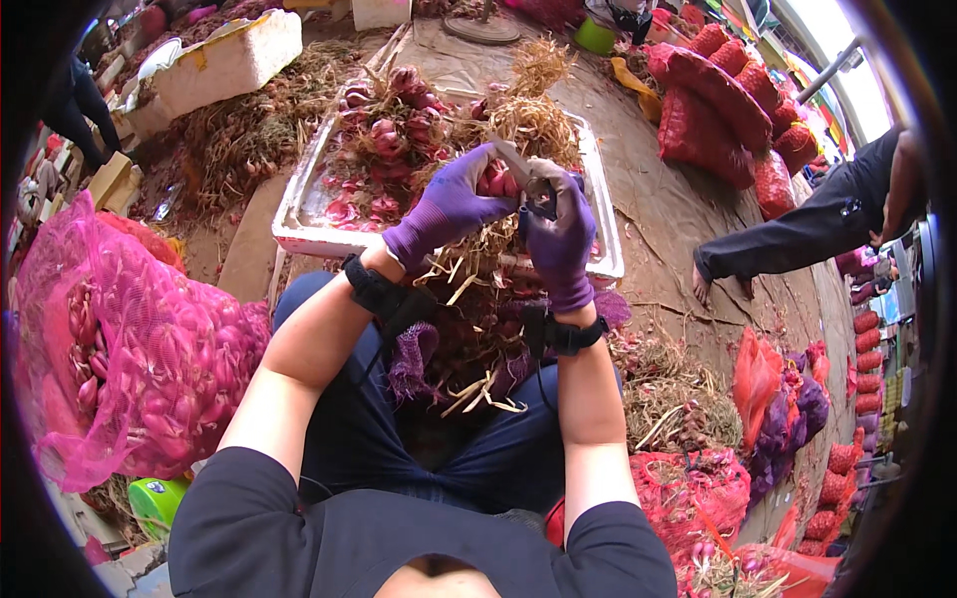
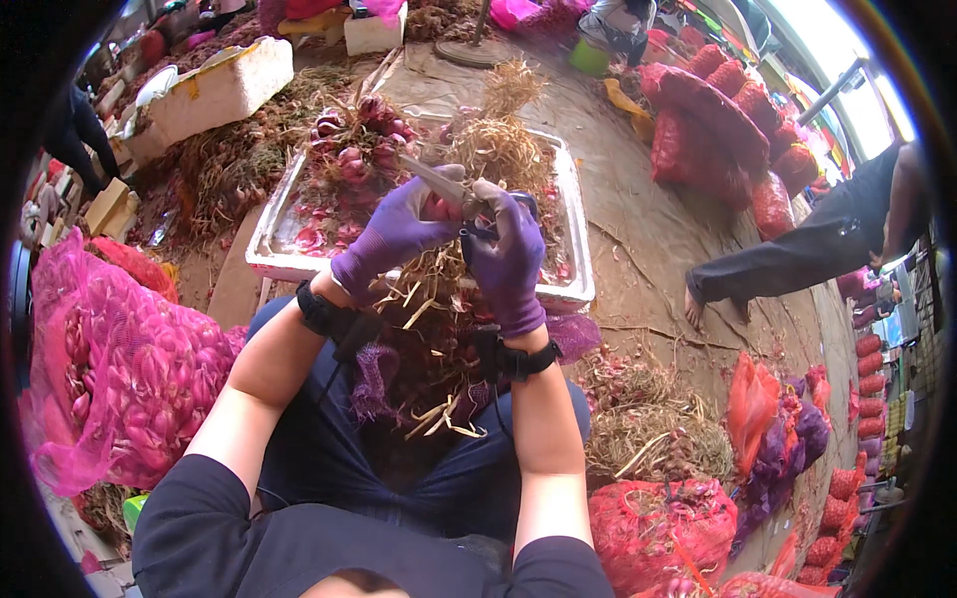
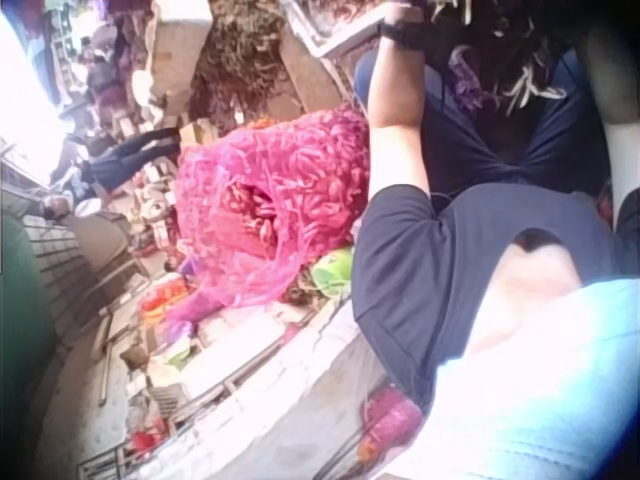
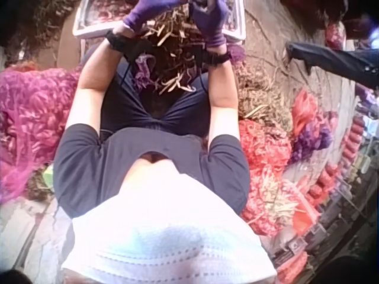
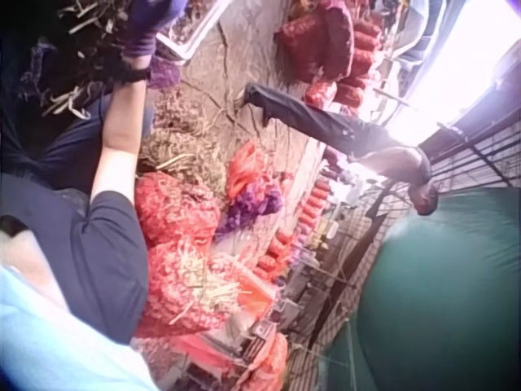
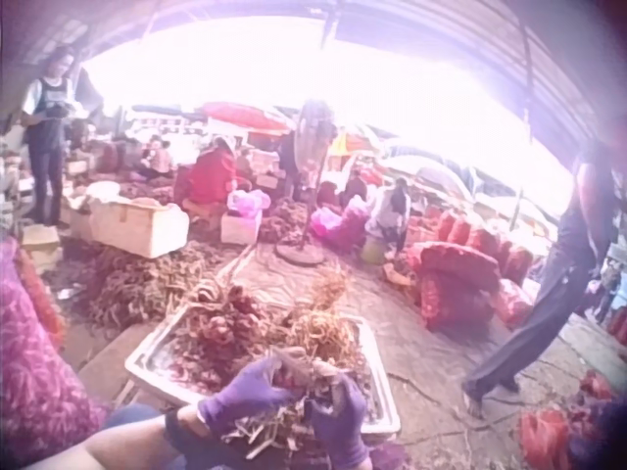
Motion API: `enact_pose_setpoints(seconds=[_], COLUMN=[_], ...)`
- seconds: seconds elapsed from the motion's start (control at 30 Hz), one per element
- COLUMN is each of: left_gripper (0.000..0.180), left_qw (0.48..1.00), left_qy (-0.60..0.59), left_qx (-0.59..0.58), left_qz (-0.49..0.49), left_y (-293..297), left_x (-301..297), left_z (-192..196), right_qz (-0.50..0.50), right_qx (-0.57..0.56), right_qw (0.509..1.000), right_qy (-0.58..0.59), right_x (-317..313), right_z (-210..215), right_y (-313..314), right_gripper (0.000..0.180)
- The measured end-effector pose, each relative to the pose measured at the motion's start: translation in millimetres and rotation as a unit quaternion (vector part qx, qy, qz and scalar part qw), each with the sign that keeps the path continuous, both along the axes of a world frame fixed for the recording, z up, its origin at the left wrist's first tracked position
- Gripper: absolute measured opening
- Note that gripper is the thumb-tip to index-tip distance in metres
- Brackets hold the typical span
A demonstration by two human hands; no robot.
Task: The person trims the roots and stems from shallots using shears and places the cleaned shallots into a pink mesh bag. This process is repeated as the person picks through a tray of shallots, occasionally moving dried stems aside.
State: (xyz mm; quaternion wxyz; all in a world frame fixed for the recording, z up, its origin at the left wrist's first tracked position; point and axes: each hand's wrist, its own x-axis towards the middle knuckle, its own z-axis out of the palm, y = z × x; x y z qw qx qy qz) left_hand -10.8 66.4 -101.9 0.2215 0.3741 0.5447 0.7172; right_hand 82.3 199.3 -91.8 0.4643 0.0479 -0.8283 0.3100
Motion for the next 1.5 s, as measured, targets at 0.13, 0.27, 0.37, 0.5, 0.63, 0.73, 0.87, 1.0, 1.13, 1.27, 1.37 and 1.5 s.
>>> enact_pose_setpoints(seconds=[0.13, 0.27, 0.37, 0.5, 0.63, 0.73, 0.87, 1.0, 1.13, 1.27, 1.37, 1.5], left_gripper=[0.066, 0.054, 0.078, 0.077, 0.078, 0.079, 0.078, 0.066, 0.034, 0.039, 0.045, 0.059], left_qw=[0.982, 0.942, 0.902, 0.928, 0.914, 0.964, 0.998, 0.995, 0.984, 0.981, 0.97, 0.959], left_qy=[0.168, 0.315, 0.391, 0.331, 0.357, 0.236, 0.03, -0.08, -0.138, -0.112, -0.115, -0.159], left_qx=[-0.07, -0.04, 0.005, 0.034, 0.049, 0.029, 0.047, 0.058, 0.075, -0.064, 0.005, 0.12], left_qz=[0.046, 0.105, 0.181, 0.167, 0.188, 0.122, 0.008, -0.018, -0.079, 0.142, 0.214, 0.204], left_y=[-19, -16, -9, -6, -4, -6, -10, -14, -5, 15, 25, 22], left_x=[-15, -1, 7, 24, 18, 10, 4, -4, 13, 22, 19, 19], left_z=[4, 12, -5, 8, 8, 3, -2, 5, 7, -18, -30, -25], right_qz=[0.042, 0.053, 0.021, 0.04, 0.092, 0.185, 0.173, 0.136, 0.248, 0.17, 0.179, 0.162], right_qx=[-0.075, -0.051, -0.128, -0.119, -0.215, -0.34, -0.269, -0.398, -0.473, -0.431, -0.431, -0.362], right_qw=[0.994, 0.997, 0.985, 0.991, 0.972, 0.921, 0.893, 0.906, 0.843, 0.886, 0.884, 0.918], right_qy=[-0.073, -0.01, -0.114, -0.046, -0.038, -0.044, -0.316, -0.054, -0.069, -0.03, -0.013, -0.012], right_x=[-3, 3, 15, 19, 11, 10, 17, -2, 7, -4, -7, -8], right_z=[0, -15, -18, -5, -16, -8, 18, -23, -15, -43, -43, -55], right_y=[-14, -6, -2, -10, -11, -12, -7, 12, -6, -22, -36, -34], right_gripper=[0.037, 0.036, 0.035, 0.027, 0.026, 0.026, 0.031, 0.039, 0.032, 0.036, 0.039, 0.048])
